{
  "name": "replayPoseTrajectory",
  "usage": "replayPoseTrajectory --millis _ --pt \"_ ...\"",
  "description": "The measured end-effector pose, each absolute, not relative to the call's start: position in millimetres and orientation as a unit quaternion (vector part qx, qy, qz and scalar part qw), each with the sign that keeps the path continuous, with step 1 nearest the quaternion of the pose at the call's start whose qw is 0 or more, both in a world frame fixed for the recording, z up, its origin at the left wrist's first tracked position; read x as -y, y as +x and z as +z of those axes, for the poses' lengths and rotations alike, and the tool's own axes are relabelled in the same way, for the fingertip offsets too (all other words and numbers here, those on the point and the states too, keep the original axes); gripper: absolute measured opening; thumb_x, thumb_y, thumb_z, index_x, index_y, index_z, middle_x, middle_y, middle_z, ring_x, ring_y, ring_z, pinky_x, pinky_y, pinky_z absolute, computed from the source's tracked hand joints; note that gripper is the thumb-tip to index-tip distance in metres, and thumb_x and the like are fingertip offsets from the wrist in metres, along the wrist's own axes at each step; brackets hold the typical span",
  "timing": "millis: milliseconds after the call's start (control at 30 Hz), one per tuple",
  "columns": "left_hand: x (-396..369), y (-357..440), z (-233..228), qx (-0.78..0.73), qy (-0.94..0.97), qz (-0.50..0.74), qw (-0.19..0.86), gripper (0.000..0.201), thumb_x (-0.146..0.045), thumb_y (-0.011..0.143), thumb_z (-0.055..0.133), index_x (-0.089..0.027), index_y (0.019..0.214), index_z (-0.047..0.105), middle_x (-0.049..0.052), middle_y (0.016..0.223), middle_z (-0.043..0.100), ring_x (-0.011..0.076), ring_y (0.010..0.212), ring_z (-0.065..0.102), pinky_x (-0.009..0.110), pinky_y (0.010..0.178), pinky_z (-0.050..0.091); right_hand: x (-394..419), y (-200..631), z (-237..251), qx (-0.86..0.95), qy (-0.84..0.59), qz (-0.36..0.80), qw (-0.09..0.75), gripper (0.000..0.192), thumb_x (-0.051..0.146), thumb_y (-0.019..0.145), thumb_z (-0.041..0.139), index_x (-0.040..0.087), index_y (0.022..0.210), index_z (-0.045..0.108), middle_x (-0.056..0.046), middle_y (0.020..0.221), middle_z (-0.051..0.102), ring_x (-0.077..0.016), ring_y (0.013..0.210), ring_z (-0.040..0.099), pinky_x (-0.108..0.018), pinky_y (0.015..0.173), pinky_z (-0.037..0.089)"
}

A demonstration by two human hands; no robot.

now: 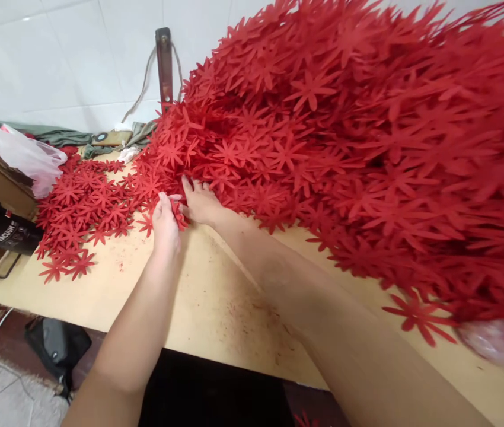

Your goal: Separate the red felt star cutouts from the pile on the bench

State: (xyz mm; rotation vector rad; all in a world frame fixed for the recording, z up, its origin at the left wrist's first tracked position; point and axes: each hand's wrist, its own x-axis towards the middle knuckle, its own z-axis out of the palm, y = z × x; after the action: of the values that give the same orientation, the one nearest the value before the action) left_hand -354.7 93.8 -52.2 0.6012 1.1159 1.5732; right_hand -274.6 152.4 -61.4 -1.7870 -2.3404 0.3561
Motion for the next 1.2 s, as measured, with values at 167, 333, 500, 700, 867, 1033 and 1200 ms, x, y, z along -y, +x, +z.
replayPoseTrajectory --millis 167,333,500,700,867,1033,1200 --pt "-93.9 -357.0 -52.5 -0.47 0.281 0.663 0.51 0.052 -0.064 0.086 0.042 -0.016 0.075 0.059 -0.006 0.05 0.046 0.004 0.038 0.036 0.018 0.041 0.031 -118.6 -252.2 -45.7 0.815 -0.556 0.147 0.065 0.07 0.04 0.089 0.049 0.017 0.151 0.026 -0.02 0.16 0.009 -0.0477 0.14 0.025 -0.055 0.108 0.033" --pt "-96.1 -356.4 -59.9 -0.496 0.339 0.681 0.418 0.047 -0.061 0.086 0.046 -0.017 0.073 0.06 -0.003 0.062 0.057 0.0072 0.057 0.054 0.018 0.058 0.043 -79.9 -227.0 -31.0 0.822 -0.523 0.132 0.182 0.045 0.021 0.091 0.044 0.009 0.134 0.054 -0.02 0.148 0.041 -0.0337 0.138 0.038 -0.047 0.115 0.029" --pt "-85.7 -340.0 -69.3 -0.455 0.395 0.649 0.464 0.038 -0.056 0.083 0.054 -0.018 0.08 0.06 0.0 0.075 0.063 0.0095 0.067 0.059 0.021 0.064 0.047 -59.6 -221.4 -37.2 0.698 -0.488 0.347 0.393 0.035 0.034 0.081 0.061 0.01 0.107 0.064 -0.012 0.104 0.07 -0.0205 0.094 0.065 -0.037 0.09 0.05" --pt "-67.2 -322.8 -66.4 -0.417 0.429 0.586 0.546 0.032 -0.05 0.085 0.056 -0.019 0.086 0.062 0.001 0.083 0.065 0.0093 0.072 0.061 0.021 0.067 0.049 -66.7 -208.0 -62.1 0.535 -0.467 0.475 0.52 0.012 0.023 0.076 0.058 0.016 0.069 0.051 0.005 0.059 0.053 -0.0069 0.054 0.049 -0.024 0.059 0.042" --pt "-62.6 -319.8 -59.5 -0.405 0.473 0.535 0.571 0.03 -0.044 0.072 0.072 -0.019 0.088 0.063 0.001 0.084 0.066 0.0091 0.072 0.06 0.02 0.066 0.049 -63.5 -190.9 -68.5 0.557 -0.519 0.374 0.53 0.025 0.029 0.082 0.054 0.018 0.061 0.046 0.007 0.052 0.042 -0.0059 0.051 0.036 -0.024 0.054 0.029" --pt "-61.8 -314.8 -65.3 -0.375 0.492 0.497 0.609 0.033 -0.037 0.062 0.081 -0.018 0.082 0.062 -0.003 0.076 0.065 0.0072 0.068 0.058 0.021 0.069 0.049 -59.4 -190.3 -72.7 0.559 -0.536 0.353 0.525 0.038 0.041 0.086 0.051 0.019 0.057 0.041 0.005 0.052 0.04 -0.0068 0.053 0.036 -0.025 0.054 0.027" --pt "-63.6 -314.8 -67.1 -0.384 0.455 0.503 0.627 0.028 -0.027 0.059 0.081 -0.019 0.075 0.058 -0.006 0.063 0.061 0.0056 0.056 0.055 0.018 0.056 0.046 -61.1 -192.9 -77.3 0.498 -0.465 0.458 0.571 0.041 0.055 0.069 0.068 0.019 0.064 0.049 0.005 0.058 0.05 -0.0074 0.056 0.044 -0.025 0.056 0.036"
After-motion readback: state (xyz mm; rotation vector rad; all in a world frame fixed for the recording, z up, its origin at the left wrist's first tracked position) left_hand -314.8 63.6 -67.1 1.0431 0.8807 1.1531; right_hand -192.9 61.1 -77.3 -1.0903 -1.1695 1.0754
